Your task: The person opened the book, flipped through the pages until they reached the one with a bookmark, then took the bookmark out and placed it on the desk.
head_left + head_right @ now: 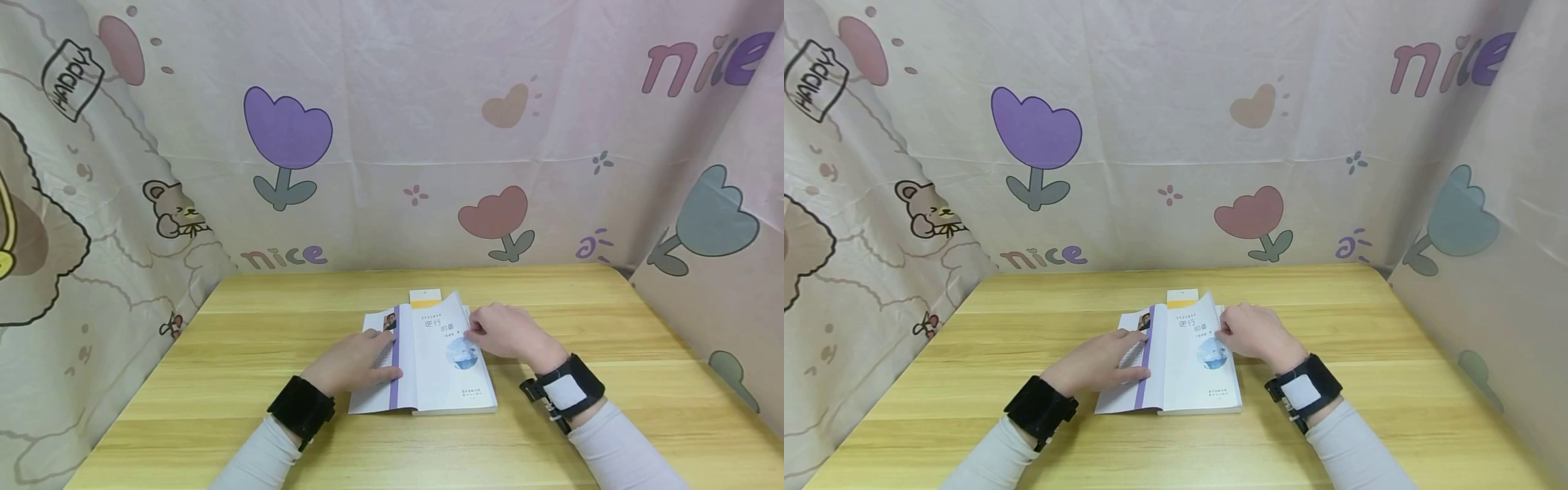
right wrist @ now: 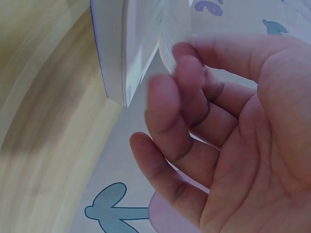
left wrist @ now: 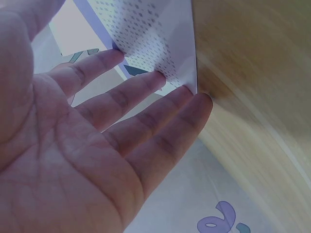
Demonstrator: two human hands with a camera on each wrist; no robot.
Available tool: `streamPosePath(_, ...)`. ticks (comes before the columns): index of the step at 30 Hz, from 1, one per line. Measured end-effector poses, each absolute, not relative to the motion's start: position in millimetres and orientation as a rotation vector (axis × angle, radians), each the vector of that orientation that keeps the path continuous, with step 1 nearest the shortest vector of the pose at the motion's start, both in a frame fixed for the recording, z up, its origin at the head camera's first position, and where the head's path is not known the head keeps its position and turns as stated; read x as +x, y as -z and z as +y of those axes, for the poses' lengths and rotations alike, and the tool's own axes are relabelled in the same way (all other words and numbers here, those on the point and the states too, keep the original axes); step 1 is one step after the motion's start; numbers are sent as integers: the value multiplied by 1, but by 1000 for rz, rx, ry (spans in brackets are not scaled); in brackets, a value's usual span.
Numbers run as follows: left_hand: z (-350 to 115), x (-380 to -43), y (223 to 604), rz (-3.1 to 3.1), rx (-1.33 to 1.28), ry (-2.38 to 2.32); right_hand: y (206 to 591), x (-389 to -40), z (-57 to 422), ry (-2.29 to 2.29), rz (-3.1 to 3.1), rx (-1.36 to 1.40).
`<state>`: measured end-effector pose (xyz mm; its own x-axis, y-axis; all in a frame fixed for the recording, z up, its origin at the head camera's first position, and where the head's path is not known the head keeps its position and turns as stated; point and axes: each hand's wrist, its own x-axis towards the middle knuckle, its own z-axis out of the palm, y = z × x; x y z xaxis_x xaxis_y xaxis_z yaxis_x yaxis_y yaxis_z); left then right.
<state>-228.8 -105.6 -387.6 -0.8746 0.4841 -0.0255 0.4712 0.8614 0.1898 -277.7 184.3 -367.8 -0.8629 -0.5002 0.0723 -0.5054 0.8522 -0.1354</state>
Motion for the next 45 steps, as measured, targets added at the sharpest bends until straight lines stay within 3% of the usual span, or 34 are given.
streamPosePath(29, -104, -230, 389, 2917, 799, -344, 359, -284, 202, -488, -3003, 856)
streamPosePath(45, -117, -236, 383, 2923, 843, -451, 348, -284, 194, -870, -2888, 1178)
